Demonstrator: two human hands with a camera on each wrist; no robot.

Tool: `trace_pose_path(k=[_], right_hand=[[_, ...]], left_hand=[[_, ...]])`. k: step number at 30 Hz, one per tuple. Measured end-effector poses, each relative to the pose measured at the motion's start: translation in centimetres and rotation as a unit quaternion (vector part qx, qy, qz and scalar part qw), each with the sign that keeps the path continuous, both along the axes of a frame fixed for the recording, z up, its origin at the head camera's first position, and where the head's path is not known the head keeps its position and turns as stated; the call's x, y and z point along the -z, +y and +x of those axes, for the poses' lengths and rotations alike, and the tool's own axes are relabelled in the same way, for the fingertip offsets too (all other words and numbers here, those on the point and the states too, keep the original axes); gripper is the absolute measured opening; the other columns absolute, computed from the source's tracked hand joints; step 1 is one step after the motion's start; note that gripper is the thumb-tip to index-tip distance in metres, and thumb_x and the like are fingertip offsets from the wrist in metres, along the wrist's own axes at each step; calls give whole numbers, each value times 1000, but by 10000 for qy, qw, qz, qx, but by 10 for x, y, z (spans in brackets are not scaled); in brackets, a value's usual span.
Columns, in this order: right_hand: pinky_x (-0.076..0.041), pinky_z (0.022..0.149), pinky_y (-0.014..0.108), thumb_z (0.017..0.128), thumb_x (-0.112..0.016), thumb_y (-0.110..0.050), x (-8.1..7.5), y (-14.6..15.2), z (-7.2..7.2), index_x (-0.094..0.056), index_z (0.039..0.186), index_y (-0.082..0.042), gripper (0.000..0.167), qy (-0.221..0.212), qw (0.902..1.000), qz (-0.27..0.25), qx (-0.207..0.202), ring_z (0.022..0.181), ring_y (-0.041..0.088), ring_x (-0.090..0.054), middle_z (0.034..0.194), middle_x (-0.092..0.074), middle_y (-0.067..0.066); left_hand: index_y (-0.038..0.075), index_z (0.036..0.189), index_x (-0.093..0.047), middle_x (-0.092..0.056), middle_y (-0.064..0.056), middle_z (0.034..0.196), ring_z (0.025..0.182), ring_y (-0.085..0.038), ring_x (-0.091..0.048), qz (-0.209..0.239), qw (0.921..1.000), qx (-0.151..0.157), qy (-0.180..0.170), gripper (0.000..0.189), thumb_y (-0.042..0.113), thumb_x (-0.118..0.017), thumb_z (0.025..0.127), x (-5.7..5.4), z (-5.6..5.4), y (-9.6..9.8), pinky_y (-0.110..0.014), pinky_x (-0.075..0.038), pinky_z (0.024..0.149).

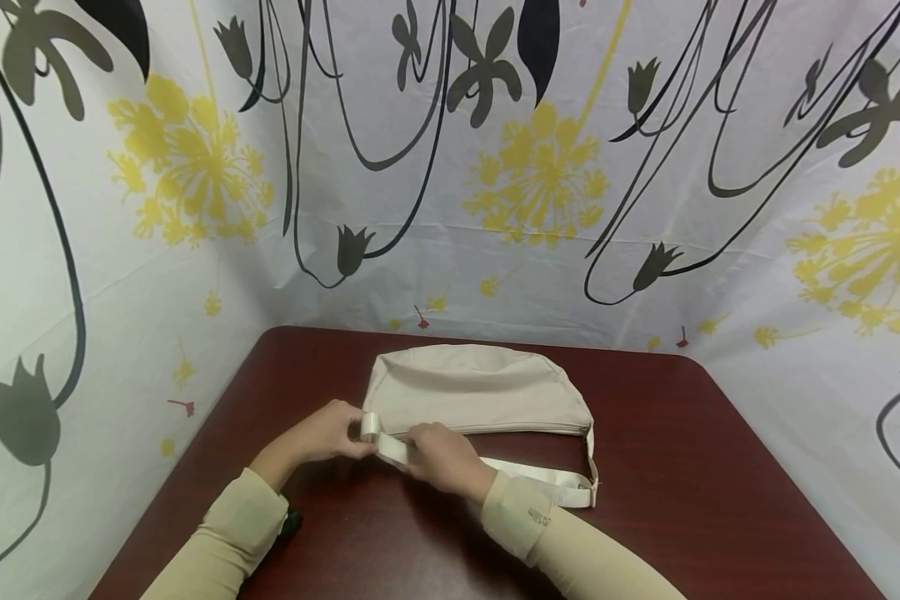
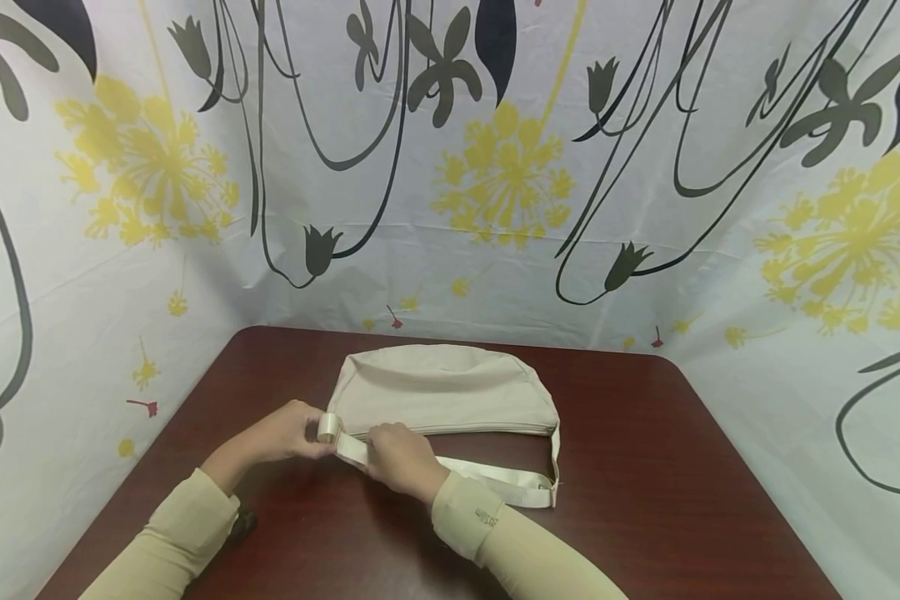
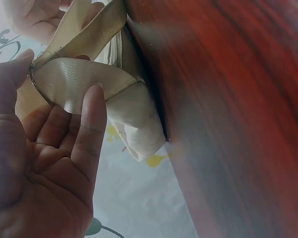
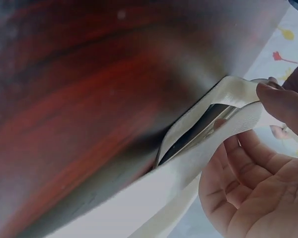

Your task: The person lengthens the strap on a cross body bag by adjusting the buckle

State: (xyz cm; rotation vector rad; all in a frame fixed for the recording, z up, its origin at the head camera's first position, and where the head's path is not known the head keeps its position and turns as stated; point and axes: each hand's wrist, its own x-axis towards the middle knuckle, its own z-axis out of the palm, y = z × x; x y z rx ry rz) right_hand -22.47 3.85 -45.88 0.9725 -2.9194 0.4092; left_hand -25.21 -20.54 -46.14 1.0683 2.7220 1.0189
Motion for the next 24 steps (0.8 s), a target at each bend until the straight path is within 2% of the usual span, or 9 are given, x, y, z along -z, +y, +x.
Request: trace_pose_path(k=[8,14,24], right_hand=[[-44,57,25,82,-82,-20,0,1,1,-66,86,-18,17,55,9998,-164,-137,68,8,-52,76,-57,-10],[-46,59,25,82,-79,-16,0,-1,-1,-68,90,-16,14,12,9995,-284,-165,68,7,-51,77,-57,-10],[-47,64,25,85,-78,-16,-2,-3,-3,-69,93,-14,12,-336,9982,-479,-142,70,7,-51,80,-58,-9]], left_hand=[[17,81,-69,-54,15,67,61,-2,-44,57,10000,11,-35,15,25,-82,82,0,0,0,-23,-41,58],[19,88,-73,-60,16,71,64,-2,-47,56,10000,14,-51,12,27,-81,83,1,0,0,-23,-43,61],[17,92,-75,-64,15,75,66,-2,-48,54,10000,26,0,15,29,-81,84,2,0,-1,-24,-45,64]])
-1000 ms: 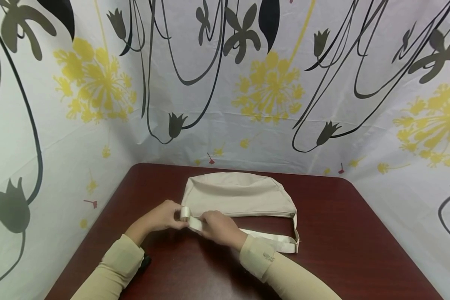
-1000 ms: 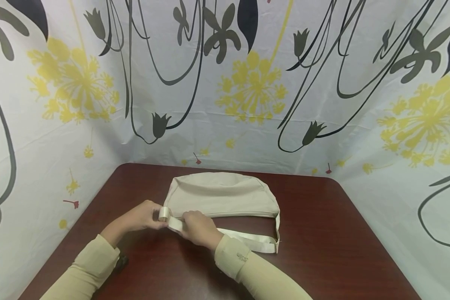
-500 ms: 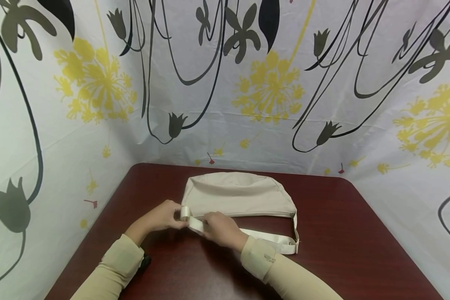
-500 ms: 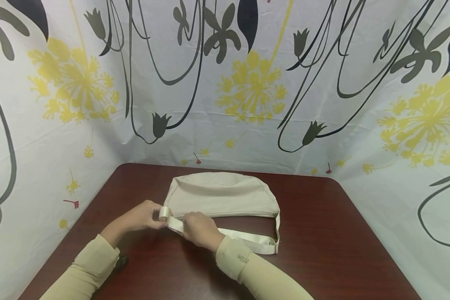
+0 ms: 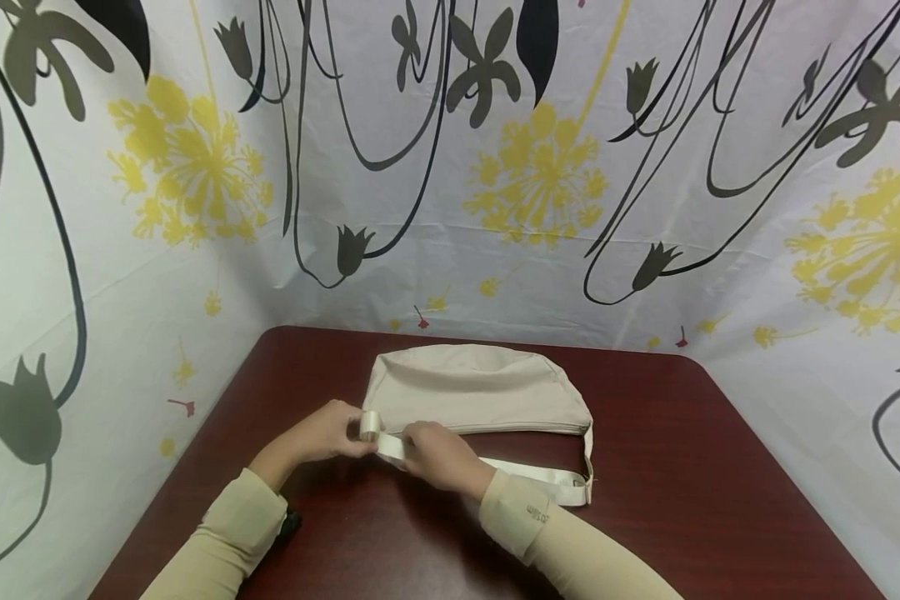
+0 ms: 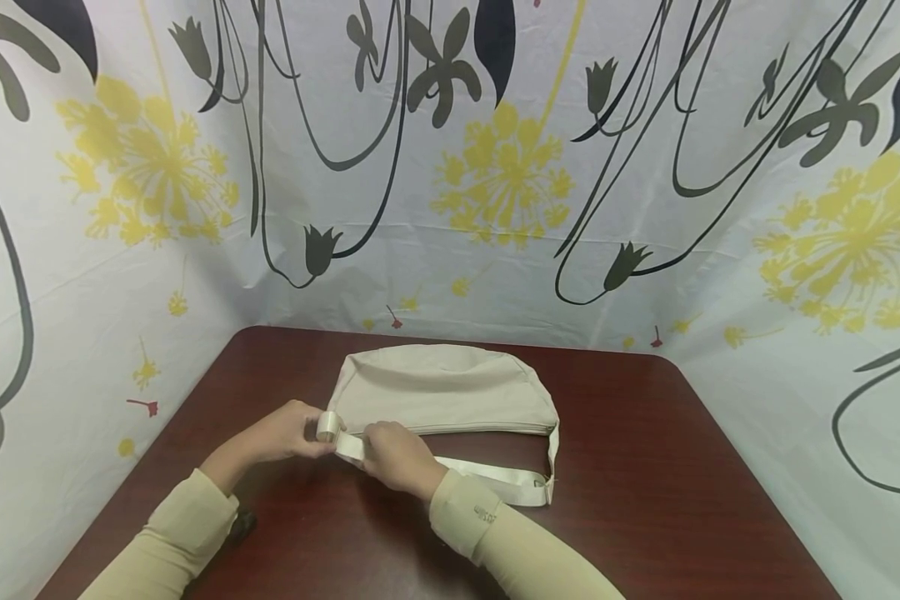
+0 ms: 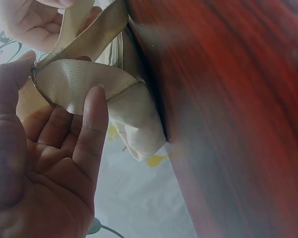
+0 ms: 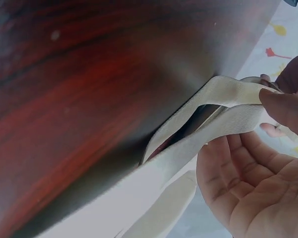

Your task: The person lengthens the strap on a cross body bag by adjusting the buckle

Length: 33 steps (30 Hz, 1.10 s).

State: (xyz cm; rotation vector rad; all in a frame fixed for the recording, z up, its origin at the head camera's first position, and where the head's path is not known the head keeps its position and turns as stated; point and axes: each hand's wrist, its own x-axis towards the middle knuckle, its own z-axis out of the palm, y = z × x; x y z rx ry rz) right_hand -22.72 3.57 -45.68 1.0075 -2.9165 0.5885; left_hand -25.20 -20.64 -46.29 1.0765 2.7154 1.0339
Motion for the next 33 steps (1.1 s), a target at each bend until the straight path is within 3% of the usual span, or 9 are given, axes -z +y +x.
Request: trace_pose_path(k=[13,23,33], right_hand=[[-49,70,25,89,-78,-18,-4,-5,0,-69,103,-10,18,-149,9998,81,-49,75,6,-53,87,-62,-8],[-48,63,29,88,-79,-30,-1,-3,3,-72,107,-15,25,6,9986,447,265,74,7,-55,87,-64,-8],[-48,63,27,89,-79,-28,0,-2,5,-71,104,-13,23,21,9988,437,211,73,7,-54,86,-64,-8]], left_hand=[[16,87,-73,-62,14,72,64,-3,-47,-5,9999,-114,-79,14,27,-80,83,-3,2,1,-24,-44,62],[16,90,-75,-64,14,74,65,-3,-48,26,9998,-118,-137,14,26,-80,83,-2,1,0,-24,-45,62],[15,91,-75,-63,14,73,63,-2,-47,56,9999,-107,-93,15,26,-80,83,-1,2,1,-23,-43,61]])
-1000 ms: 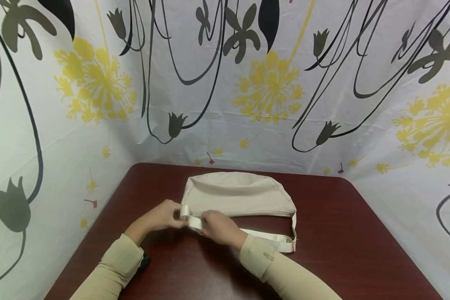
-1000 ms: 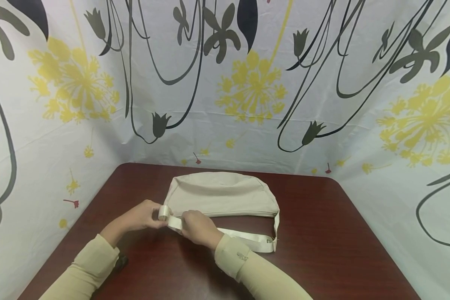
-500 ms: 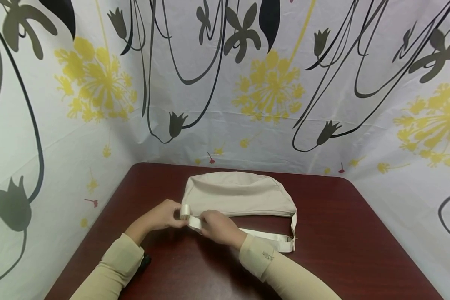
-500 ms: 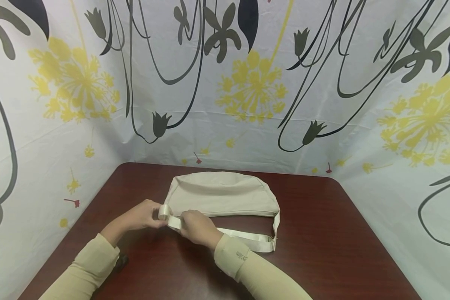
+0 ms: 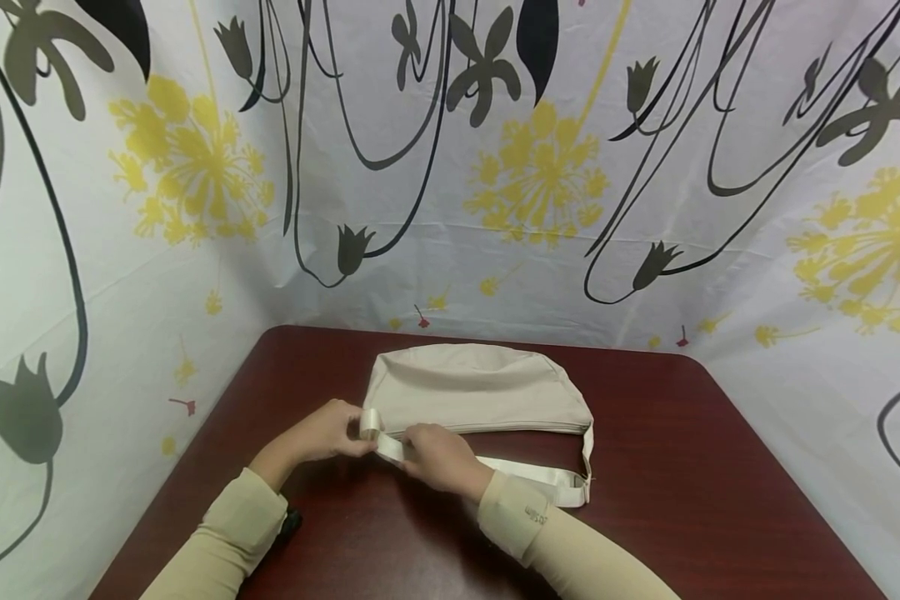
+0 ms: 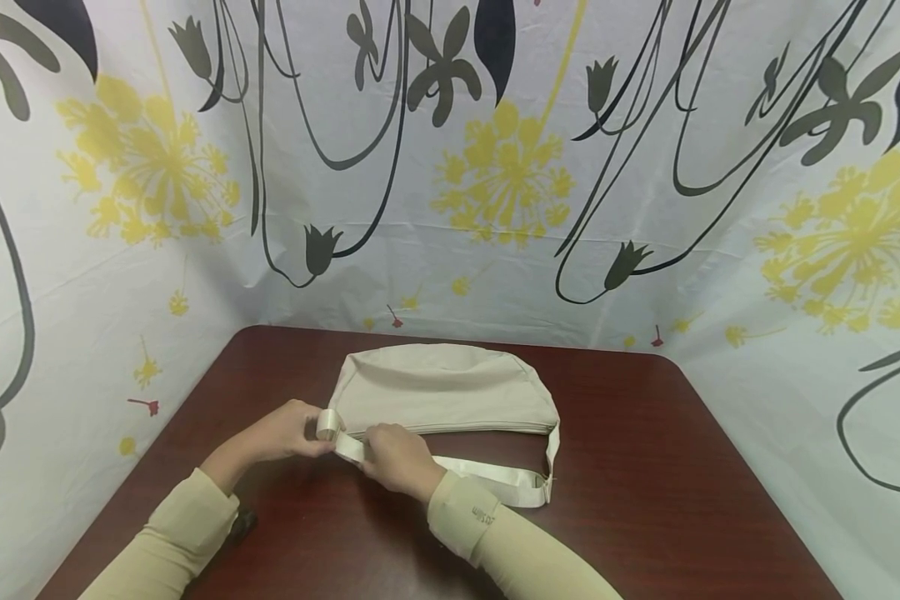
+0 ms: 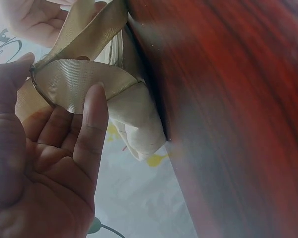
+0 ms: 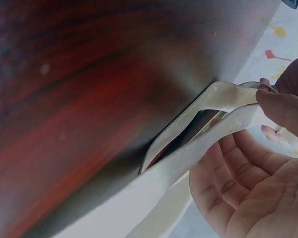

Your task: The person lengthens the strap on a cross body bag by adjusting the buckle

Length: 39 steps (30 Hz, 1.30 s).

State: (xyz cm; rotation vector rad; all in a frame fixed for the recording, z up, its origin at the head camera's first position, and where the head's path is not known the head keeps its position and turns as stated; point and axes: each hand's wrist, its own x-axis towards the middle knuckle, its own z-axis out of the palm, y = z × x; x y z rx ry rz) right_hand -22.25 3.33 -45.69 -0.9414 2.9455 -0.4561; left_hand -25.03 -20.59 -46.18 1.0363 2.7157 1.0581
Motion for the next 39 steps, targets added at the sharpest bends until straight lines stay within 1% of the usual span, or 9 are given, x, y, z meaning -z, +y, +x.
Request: trace_pose_path(k=[9,16,19,22,26,32,36,39], right_hand=[[-47,65,25,90,-78,-26,-1,-2,-1,-70,105,-12,22,-24,9999,-105,-100,72,6,-51,84,-61,-9],[-50,74,27,92,-76,-24,-3,-4,-1,-70,110,-10,24,-300,9991,-247,-164,79,6,-55,91,-65,-7],[-50,74,27,92,-76,-25,-3,-5,-2,-70,110,-10,23,-343,9989,-266,-156,79,6,-55,90,-64,-7],[-50,74,27,92,-76,-24,-3,-7,-2,-70,110,-10,24,-294,9990,-271,-175,80,6,-56,92,-65,-6],[-50,74,25,91,-78,-25,-2,-11,-2,-69,112,-10,28,-79,9995,-191,-253,82,5,-57,95,-66,-5],[-46,66,24,83,-85,-35,-4,-23,-2,-67,103,-12,35,141,9990,-140,-388,73,6,-52,82,-57,-8],[-46,64,24,79,-87,-40,-1,-27,-4,-69,101,-12,40,228,9992,-37,-318,71,6,-51,82,-57,-7],[-46,63,23,79,-88,-39,1,-29,-7,-69,97,-13,36,142,9995,-133,-266,69,6,-52,80,-58,-8]], left_hand=[[14,89,-74,-59,14,70,62,-2,-45,-25,10000,-11,-3,15,27,-80,84,-1,1,0,-23,-41,59],[14,88,-73,-58,14,70,62,-2,-45,-58,10000,3,-48,16,28,-80,84,0,1,-1,-24,-41,59],[14,87,-72,-57,13,69,61,-3,-44,-73,10000,-1,-54,16,28,-80,84,0,0,-1,-24,-41,59],[15,85,-71,-56,13,69,62,-3,-44,-102,9999,-6,-19,16,28,-80,84,0,0,-1,-24,-41,59],[15,82,-69,-57,13,69,62,-3,-45,-119,9999,-11,4,17,28,-80,83,-1,0,-2,-24,-42,59],[15,85,-71,-58,13,70,62,-2,-47,-30,10000,16,-82,15,28,-80,85,1,-1,-4,-24,-43,59],[15,88,-72,-60,13,71,63,-2,-48,-3,9999,38,-126,14,27,-79,86,1,-1,-4,-24,-44,59],[15,89,-72,-61,14,73,63,-2,-49,-13,9999,-5,-155,13,27,-79,87,0,-1,-4,-24,-44,60]])
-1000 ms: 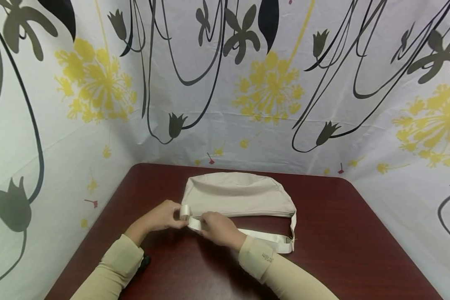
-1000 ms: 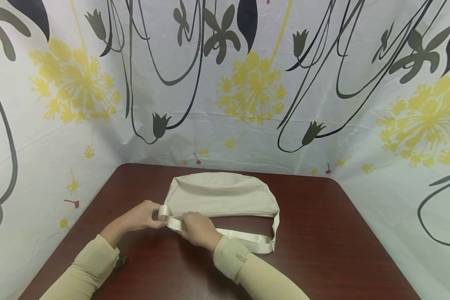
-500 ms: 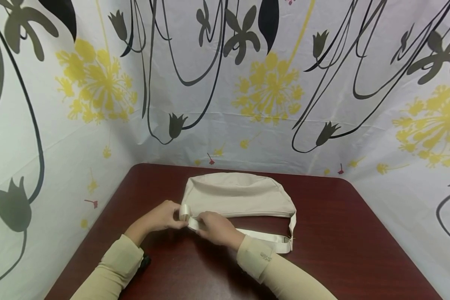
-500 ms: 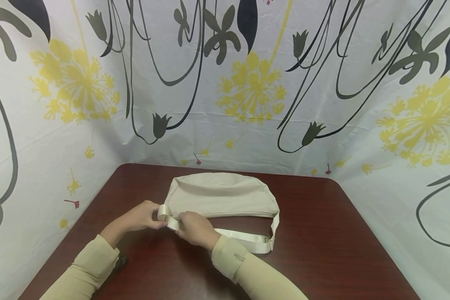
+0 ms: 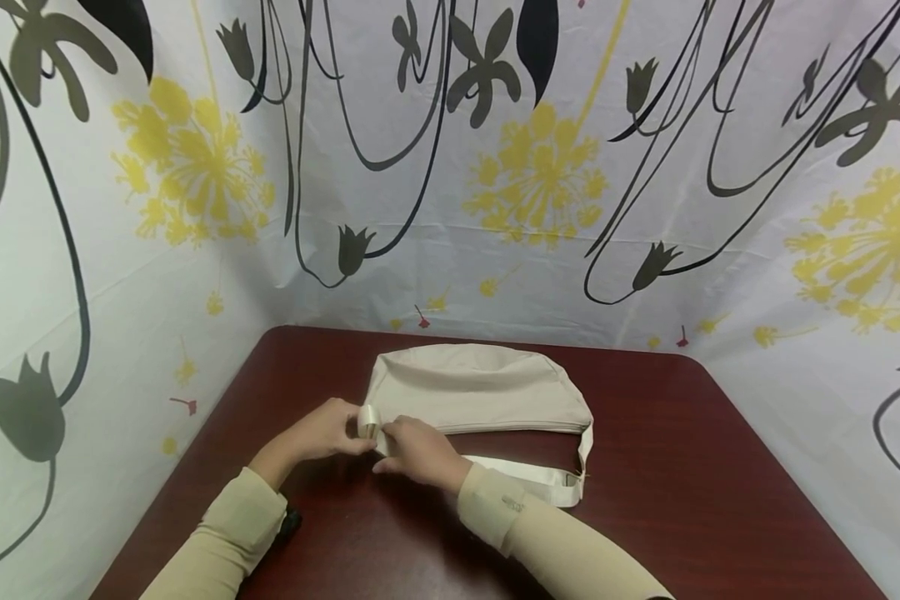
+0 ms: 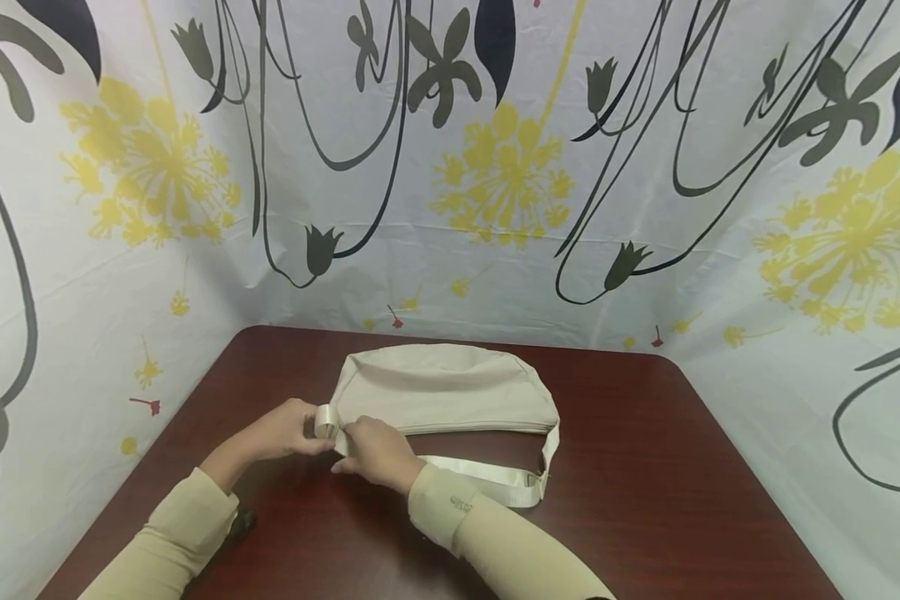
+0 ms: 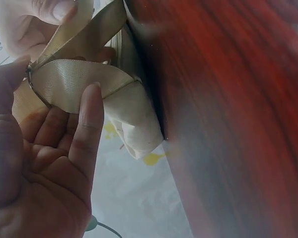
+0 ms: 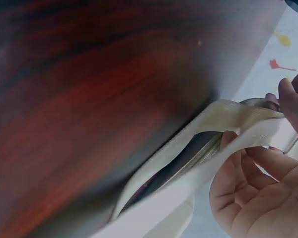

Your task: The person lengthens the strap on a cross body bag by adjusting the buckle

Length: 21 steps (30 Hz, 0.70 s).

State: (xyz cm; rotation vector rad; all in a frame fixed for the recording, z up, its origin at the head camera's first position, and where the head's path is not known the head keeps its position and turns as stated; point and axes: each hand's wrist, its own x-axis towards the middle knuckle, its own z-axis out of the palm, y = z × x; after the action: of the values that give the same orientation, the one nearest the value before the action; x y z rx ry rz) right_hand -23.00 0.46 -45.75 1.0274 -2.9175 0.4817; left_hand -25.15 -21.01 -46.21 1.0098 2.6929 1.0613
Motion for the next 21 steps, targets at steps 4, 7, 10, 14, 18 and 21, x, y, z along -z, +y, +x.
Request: trace_pose_path(k=[4,7,10,14,18,21], right_hand=[[-44,61,21,82,-86,-33,2,-1,-5,-68,89,-16,26,-190,9993,-328,-63,66,4,-51,74,-57,-10],[-43,59,19,85,-84,-29,3,-1,-8,-70,85,-15,20,-363,9976,-590,-85,61,3,-49,70,-56,-12],[-43,56,18,88,-81,-25,3,0,-11,-71,84,-13,16,-619,9950,-783,-54,56,2,-50,65,-55,-11],[-44,57,18,89,-79,-21,3,1,-12,-72,84,-12,13,-782,9931,-874,-73,56,2,-50,66,-56,-10],[-44,59,19,89,-78,-19,3,2,-14,-73,85,-11,11,-945,9908,-969,-52,61,4,-49,69,-56,-9],[-43,59,19,90,-78,-20,2,4,-14,-72,85,-10,12,-1101,9885,-1040,11,61,4,-49,69,-56,-8]], left_hand=[[13,91,-73,-64,12,75,65,-5,-51,77,9999,-54,-91,14,25,-79,86,-1,0,-2,-25,-45,61],[11,97,-74,-67,10,80,67,-6,-52,156,9997,-71,-174,17,24,-79,87,-1,-1,-3,-25,-46,64],[10,104,-75,-71,8,88,71,-5,-54,192,9996,-78,-206,23,26,-79,88,0,-2,-3,-26,-47,68],[7,115,-74,-74,3,101,81,-6,-62,304,9991,24,-281,38,31,-82,87,0,-1,-3,-26,-51,75],[5,119,-70,-73,1,107,88,-8,-67,414,9978,115,-499,48,32,-86,83,1,0,-2,-27,-54,78],[6,116,-67,-72,2,103,87,-8,-66,368,9983,110,-436,43,28,-85,84,2,1,-1,-28,-54,77]])
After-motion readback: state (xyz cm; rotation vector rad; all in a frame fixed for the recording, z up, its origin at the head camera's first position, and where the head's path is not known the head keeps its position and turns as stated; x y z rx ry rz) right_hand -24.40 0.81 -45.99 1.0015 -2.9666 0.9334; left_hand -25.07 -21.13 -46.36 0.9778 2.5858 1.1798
